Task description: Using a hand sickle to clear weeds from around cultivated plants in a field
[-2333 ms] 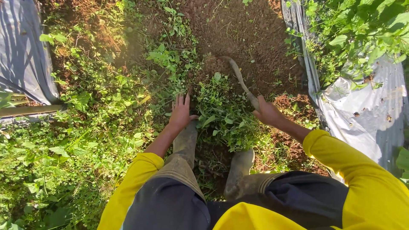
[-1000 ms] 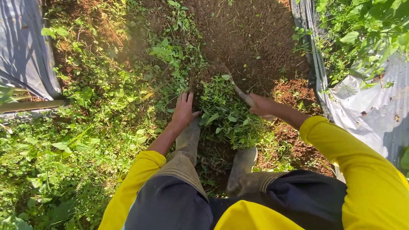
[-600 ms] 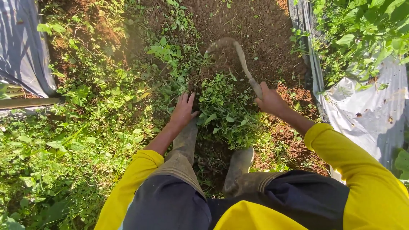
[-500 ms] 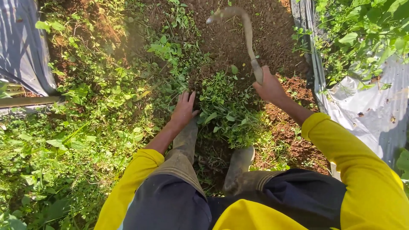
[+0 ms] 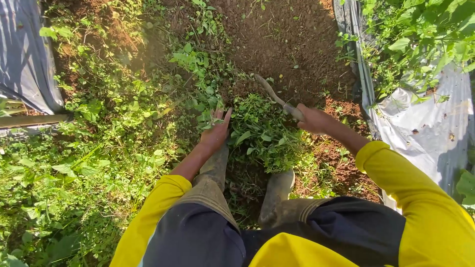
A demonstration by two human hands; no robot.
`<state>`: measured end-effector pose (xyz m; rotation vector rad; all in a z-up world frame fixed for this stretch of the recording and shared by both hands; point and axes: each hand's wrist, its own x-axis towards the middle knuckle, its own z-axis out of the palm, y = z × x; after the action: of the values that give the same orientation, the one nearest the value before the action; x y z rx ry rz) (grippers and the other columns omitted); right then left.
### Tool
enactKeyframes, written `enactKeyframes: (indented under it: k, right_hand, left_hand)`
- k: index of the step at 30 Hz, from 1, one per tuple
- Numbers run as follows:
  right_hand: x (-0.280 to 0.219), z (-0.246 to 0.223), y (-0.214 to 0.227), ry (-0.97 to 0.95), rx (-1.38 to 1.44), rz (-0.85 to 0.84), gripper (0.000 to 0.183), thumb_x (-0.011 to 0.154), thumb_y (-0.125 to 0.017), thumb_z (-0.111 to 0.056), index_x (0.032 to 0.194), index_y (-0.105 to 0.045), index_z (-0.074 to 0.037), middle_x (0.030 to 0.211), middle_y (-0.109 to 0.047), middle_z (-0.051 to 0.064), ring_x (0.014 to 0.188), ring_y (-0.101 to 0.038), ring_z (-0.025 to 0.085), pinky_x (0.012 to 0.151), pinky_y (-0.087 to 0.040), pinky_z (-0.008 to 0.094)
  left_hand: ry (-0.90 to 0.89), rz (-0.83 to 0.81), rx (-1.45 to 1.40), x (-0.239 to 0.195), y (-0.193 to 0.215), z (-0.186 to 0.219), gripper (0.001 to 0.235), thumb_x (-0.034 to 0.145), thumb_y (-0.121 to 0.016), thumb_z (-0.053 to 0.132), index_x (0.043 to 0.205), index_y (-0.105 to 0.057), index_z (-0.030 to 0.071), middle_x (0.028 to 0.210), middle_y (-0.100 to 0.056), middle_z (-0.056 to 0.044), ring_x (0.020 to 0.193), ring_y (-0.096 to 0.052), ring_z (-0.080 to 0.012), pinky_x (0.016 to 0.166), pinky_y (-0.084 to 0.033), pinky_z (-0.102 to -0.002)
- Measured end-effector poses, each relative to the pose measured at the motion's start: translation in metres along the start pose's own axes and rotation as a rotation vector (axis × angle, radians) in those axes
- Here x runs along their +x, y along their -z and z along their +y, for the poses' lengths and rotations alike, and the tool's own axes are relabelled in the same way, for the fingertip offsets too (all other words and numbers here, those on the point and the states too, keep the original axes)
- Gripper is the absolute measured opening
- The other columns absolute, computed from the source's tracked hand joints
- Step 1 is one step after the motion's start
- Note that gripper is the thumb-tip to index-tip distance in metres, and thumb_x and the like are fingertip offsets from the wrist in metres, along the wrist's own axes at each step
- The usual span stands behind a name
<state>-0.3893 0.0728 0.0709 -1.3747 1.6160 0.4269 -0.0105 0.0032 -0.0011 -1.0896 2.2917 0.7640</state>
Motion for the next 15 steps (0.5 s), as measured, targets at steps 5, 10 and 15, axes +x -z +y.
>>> enactKeyframes:
  k: [5,10,15]
  right_hand:
    - [-0.005,-0.035,0.019,-0.004,0.067,0.212,0.063,0.103,-0.06,-0.025,0.153,-0.03,-0.003,0.122,-0.062,0.035,0.106,-0.07,0.048,0.08,-0.063,0.058]
    - [-0.014,-0.082,0.059,0.063,0.475,0.443,0.04,0.107,-0.051,-0.017,0.141,-0.036,0.0,0.098,-0.064,0.028,0.076,-0.07,0.031,0.065,-0.06,0.049]
    - [0.044,0.016,-0.049,0.076,0.25,-0.019,0.061,0.098,-0.064,-0.018,0.152,-0.037,-0.005,0.101,-0.068,0.027,0.083,-0.075,0.039,0.068,-0.059,0.054]
  left_hand:
    - [-0.086,0.012,0.458,0.009,-0.014,-0.007,0.087,0.118,-0.062,0.018,0.181,-0.002,0.012,0.181,-0.017,-0.031,0.165,-0.032,-0.0467,0.126,-0.058,-0.058]
    - [-0.159,0.164,0.937,0.009,-0.022,-0.018,0.079,0.12,-0.06,0.03,0.179,-0.014,0.006,0.182,-0.022,-0.025,0.164,-0.034,-0.045,0.137,-0.044,-0.06]
    - [-0.119,0.248,0.5,0.02,-0.051,-0.016,0.085,0.121,-0.055,0.039,0.181,-0.004,0.007,0.186,-0.012,-0.017,0.171,-0.017,-0.0401,0.14,-0.033,-0.059]
